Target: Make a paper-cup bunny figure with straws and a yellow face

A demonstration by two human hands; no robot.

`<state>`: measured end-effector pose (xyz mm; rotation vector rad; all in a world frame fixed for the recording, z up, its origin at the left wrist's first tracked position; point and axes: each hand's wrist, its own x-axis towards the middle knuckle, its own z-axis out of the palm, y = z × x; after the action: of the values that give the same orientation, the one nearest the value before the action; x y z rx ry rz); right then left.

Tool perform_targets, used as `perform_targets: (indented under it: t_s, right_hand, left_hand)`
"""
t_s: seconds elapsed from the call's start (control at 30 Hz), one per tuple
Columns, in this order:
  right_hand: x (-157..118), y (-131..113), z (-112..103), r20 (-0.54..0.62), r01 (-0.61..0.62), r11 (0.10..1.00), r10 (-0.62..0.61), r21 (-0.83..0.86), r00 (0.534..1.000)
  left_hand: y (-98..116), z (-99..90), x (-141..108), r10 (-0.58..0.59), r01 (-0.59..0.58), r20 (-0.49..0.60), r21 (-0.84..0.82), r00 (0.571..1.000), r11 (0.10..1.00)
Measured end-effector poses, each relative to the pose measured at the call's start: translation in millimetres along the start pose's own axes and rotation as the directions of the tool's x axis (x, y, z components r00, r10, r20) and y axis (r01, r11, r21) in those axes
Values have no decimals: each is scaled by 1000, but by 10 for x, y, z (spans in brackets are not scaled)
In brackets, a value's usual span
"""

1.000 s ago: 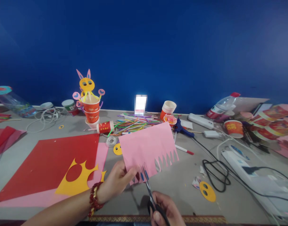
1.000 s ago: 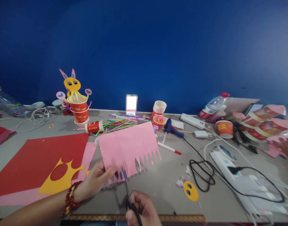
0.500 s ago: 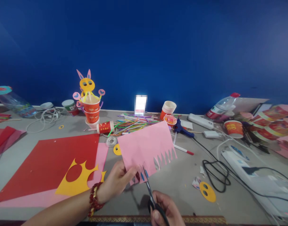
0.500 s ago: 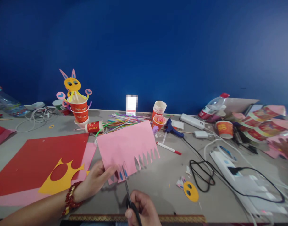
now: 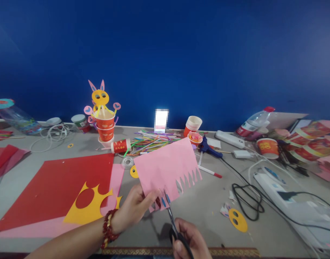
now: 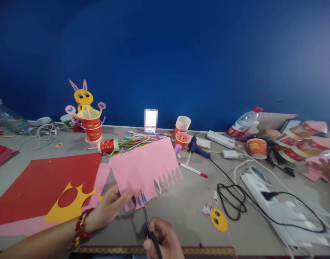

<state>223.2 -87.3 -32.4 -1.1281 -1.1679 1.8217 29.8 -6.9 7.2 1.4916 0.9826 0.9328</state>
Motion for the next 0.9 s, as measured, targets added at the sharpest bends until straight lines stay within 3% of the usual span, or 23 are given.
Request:
perform_targets:
  t_s: [0.2, 0.63, 0.9]
  right_hand:
    - [28, 60, -12, 20, 32, 999, -31, -21, 999]
    - [60, 68, 1, 16, 92, 995, -91, -40, 996]
    - [82, 129, -11, 24, 110, 993, -109, -36, 994]
  left_hand:
    - [-46, 11, -5, 30, -32, -43, -26, 999, 999]
    - [35, 77, -40, -32, 32, 4, -66, 999, 997]
    - [58, 66, -31, -13, 13, 8, -57, 1000, 998]
